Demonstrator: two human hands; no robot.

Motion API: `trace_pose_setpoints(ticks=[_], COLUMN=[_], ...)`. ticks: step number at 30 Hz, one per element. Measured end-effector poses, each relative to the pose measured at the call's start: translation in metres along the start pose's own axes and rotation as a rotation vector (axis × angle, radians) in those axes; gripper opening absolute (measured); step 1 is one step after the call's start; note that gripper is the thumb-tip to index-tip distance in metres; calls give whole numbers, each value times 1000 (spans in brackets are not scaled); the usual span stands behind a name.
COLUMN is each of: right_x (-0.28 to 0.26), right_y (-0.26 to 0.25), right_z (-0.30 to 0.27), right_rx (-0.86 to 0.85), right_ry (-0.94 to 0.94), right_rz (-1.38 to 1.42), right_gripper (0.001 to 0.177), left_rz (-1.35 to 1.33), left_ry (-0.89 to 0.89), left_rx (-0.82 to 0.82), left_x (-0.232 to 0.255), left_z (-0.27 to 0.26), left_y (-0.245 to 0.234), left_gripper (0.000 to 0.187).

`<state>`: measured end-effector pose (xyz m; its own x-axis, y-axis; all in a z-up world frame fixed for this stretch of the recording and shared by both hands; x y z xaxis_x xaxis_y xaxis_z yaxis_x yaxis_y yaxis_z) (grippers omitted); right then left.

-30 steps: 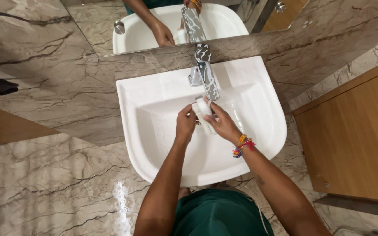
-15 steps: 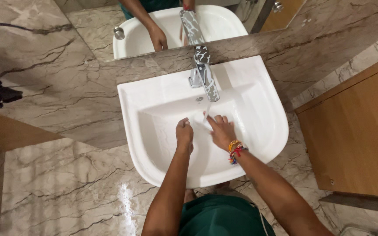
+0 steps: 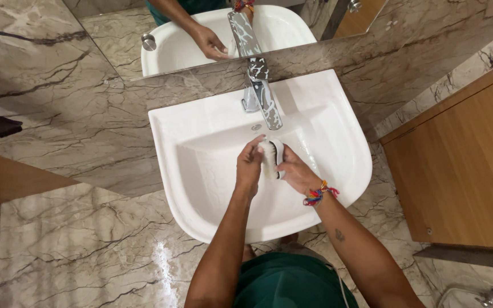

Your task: The person cleans a hand brush at a bathroom sink by applying soap to it and scrubbing the bristles with their fingers under running water.

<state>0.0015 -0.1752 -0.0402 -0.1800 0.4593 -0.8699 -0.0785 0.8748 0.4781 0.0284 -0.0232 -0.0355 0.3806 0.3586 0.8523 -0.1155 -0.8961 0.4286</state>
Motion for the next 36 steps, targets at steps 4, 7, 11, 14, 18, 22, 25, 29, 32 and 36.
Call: trace_pose_setpoints(ticks=[4, 7, 11, 14, 18, 22, 25, 29, 32, 36], right_x=[-6, -15, -17, -15, -12, -1, 2, -6, -11, -11], right_y=[15, 28, 31, 34, 39, 32, 21, 21, 34, 40], right_z=[20, 16, 16, 21, 29, 26, 18, 21, 27, 27], right_rx=[29, 40, 107, 53, -22, -48, 14, 165, 52, 245], right_ry=[10, -30, -66, -109, -128, -143, -149, -103, -301, -436], right_rz=[56, 197, 432, 523, 360, 284, 304, 109, -202, -809], right_gripper=[71, 58, 50, 51, 55, 60, 60, 55, 52, 45], left_rz=[-66, -17, 6, -53, -424, -392, -230, -125, -123, -97], left_ry=[39, 85, 78, 89, 39, 64, 84, 68, 13, -124], left_rx=[30, -1, -82, -16, 112, 76, 32, -20, 8, -10], left_x=[7, 9, 12, 13, 4, -10, -15, 3, 22, 26], left_z=[3, 3, 1, -2, 2, 4, 6, -6, -14, -13], left_y=[-3, -6, -6, -8, -22, -27, -17, 3, 8, 14], left_gripper=[42, 44, 42, 45, 42, 42, 43, 50, 58, 63])
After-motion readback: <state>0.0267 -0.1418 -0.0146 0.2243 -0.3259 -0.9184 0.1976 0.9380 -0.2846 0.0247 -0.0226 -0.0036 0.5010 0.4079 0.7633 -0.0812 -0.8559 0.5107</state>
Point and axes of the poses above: each hand's wrist, its own z-axis towards the middle knuckle, its own y-axis out of the palm, x = y × z, the point moved 3 cm from there along z, towards the middle knuckle, and after that the axes turned 11 degrees about -y, right-handed, at the moved point
